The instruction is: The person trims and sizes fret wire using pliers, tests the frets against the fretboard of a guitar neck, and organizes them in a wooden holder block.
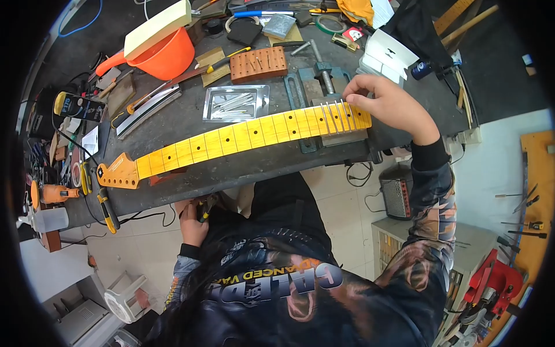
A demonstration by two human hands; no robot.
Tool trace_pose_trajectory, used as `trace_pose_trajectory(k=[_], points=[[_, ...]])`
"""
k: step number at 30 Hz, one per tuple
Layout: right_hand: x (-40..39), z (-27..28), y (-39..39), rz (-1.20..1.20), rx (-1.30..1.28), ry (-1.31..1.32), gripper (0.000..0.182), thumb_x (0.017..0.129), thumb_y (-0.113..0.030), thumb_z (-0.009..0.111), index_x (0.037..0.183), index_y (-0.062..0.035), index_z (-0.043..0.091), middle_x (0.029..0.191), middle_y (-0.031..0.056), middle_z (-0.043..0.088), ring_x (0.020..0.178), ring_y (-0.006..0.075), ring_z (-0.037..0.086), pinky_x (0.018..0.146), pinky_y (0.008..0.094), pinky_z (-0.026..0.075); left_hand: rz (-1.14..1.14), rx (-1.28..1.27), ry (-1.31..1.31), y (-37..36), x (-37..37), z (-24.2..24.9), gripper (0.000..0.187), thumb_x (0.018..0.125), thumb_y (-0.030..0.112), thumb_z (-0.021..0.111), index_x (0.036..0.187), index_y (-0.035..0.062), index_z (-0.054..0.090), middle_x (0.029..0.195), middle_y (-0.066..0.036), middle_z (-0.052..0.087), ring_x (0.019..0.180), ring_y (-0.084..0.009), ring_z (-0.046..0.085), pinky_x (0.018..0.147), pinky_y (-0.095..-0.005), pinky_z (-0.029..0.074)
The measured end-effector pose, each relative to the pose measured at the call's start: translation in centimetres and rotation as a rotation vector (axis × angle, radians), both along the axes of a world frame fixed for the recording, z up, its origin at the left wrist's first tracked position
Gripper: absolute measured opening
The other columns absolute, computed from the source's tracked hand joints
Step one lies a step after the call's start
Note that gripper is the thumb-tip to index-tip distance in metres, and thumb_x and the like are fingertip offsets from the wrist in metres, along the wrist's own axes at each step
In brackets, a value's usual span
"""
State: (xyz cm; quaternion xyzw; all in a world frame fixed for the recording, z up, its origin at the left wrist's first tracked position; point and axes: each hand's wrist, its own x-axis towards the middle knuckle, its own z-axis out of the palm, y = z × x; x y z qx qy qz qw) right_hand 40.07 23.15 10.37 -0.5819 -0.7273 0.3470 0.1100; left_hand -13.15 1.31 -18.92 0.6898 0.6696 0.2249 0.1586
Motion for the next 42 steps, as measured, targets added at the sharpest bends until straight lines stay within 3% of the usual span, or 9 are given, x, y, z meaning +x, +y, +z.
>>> trace_pose_trajectory(k=[2, 16, 20, 24, 25, 26, 28, 31, 42], points=[[0.6, -0.6, 0.2, 0.015, 0.002, 0.010, 0.022, 0.110, -0.024, 0.068, 0.117, -0.0049, 0.075, 0.109, 0.0013, 0.070, 0.100, 0.0105, 0.060, 0.089, 0.0299, 0.048, -0.037, 0.019, 0.050, 0.0, 0.3, -0.2, 0.046, 0.088, 0.007, 0.078, 0.133, 0.0059, 0.068, 0.122, -0.024, 0.074, 0.110, -0.0477, 0.072, 0.095, -0.0560, 0.058], [2.4, 1.2, 1.3, 0.037, -0.091, 0.240, 0.022, 0.109, -0.027, 0.071, 0.108, -0.0053, 0.073, 0.099, -0.0034, 0.070, 0.093, 0.0088, 0.059, 0.089, 0.0258, 0.047, 0.056, -0.051, 0.067, -0.5, -0.5, -1.3, 0.057, 0.082, 0.006, 0.080, 0.138, 0.0074, 0.067, 0.130, -0.025, 0.074, 0.118, -0.0473, 0.072, 0.100, -0.0542, 0.058], [-0.9, 5.7, 3.2, 0.032, 0.269, 0.319, 0.030, 0.113, -0.034, 0.068, 0.108, -0.0054, 0.073, 0.096, -0.0036, 0.069, 0.086, 0.0057, 0.055, 0.079, 0.0247, 0.044, 0.034, -0.001, 0.075, -0.3, -0.3, -1.0, 0.058, 0.081, 0.007, 0.082, 0.137, 0.0067, 0.066, 0.124, -0.025, 0.074, 0.114, -0.0468, 0.072, 0.098, -0.0542, 0.058], [-8.5, 3.7, 8.5, 0.275, 0.754, 0.265, 0.021, 0.112, -0.022, 0.072, 0.117, -0.0018, 0.075, 0.107, 0.0072, 0.079, 0.096, 0.0165, 0.075, 0.086, 0.0330, 0.059, 0.049, -0.006, 0.058, 0.2, 0.4, -0.2, 0.054, 0.083, 0.008, 0.082, 0.135, 0.0060, 0.067, 0.120, -0.024, 0.074, 0.111, -0.0466, 0.072, 0.096, -0.0543, 0.058], [-12.5, 5.0, 7.2, 0.099, 0.459, 0.362, 0.021, 0.112, -0.019, 0.070, 0.127, -0.0039, 0.069, 0.105, 0.0057, 0.077, 0.089, 0.0175, 0.072, 0.084, 0.0308, 0.058, 0.044, 0.001, 0.054, 0.3, 0.6, -0.1, 0.052, 0.084, 0.007, 0.081, 0.134, 0.0060, 0.067, 0.119, -0.024, 0.074, 0.111, -0.0465, 0.072, 0.095, -0.0543, 0.058], [-14.0, 4.9, 8.0, 0.210, 0.604, 0.116, 0.016, 0.114, -0.014, 0.067, 0.116, 0.0017, 0.069, 0.097, 0.0029, 0.071, 0.090, 0.0116, 0.070, 0.082, 0.0266, 0.057, 0.041, 0.008, 0.049, 0.3, 0.6, 0.0, 0.049, 0.086, 0.007, 0.080, 0.133, 0.0059, 0.067, 0.118, -0.024, 0.074, 0.110, -0.0464, 0.072, 0.094, -0.0543, 0.058], [-15.7, 0.0, 11.2, 0.304, 0.736, 0.163, 0.026, 0.109, -0.029, 0.073, 0.113, -0.0036, 0.077, 0.099, 0.0117, 0.082, 0.091, 0.0242, 0.080, 0.081, 0.0383, 0.061, 0.052, 0.014, 0.054, 0.1, 0.6, -0.3, 0.046, 0.087, 0.007, 0.079, 0.132, 0.0059, 0.067, 0.118, -0.024, 0.074, 0.110, -0.0463, 0.072, 0.094, -0.0543, 0.058], [-16.6, -3.2, 13.2, 0.347, 0.820, 0.060, 0.022, 0.107, -0.025, 0.074, 0.113, -0.0042, 0.076, 0.094, 0.0152, 0.080, 0.084, 0.0306, 0.079, 0.077, 0.0410, 0.061, 0.064, 0.018, 0.047, -0.1, 0.3, -0.1, 0.042, 0.091, 0.007, 0.077, 0.132, 0.0055, 0.067, 0.118, -0.023, 0.074, 0.110, -0.0458, 0.072, 0.094, -0.0541, 0.058], [-16.3, -4.9, 12.6, 0.288, 0.672, 0.044, 0.020, 0.108, -0.022, 0.071, 0.113, -0.0023, 0.075, 0.092, 0.0162, 0.080, 0.084, 0.0325, 0.078, 0.076, 0.0423, 0.060, 0.078, 0.027, 0.064, -0.6, -0.5, -0.5, 0.043, 0.091, 0.007, 0.077, 0.132, 0.0035, 0.067, 0.118, -0.021, 0.074, 0.112, -0.0445, 0.072, 0.096, -0.0525, 0.058]])
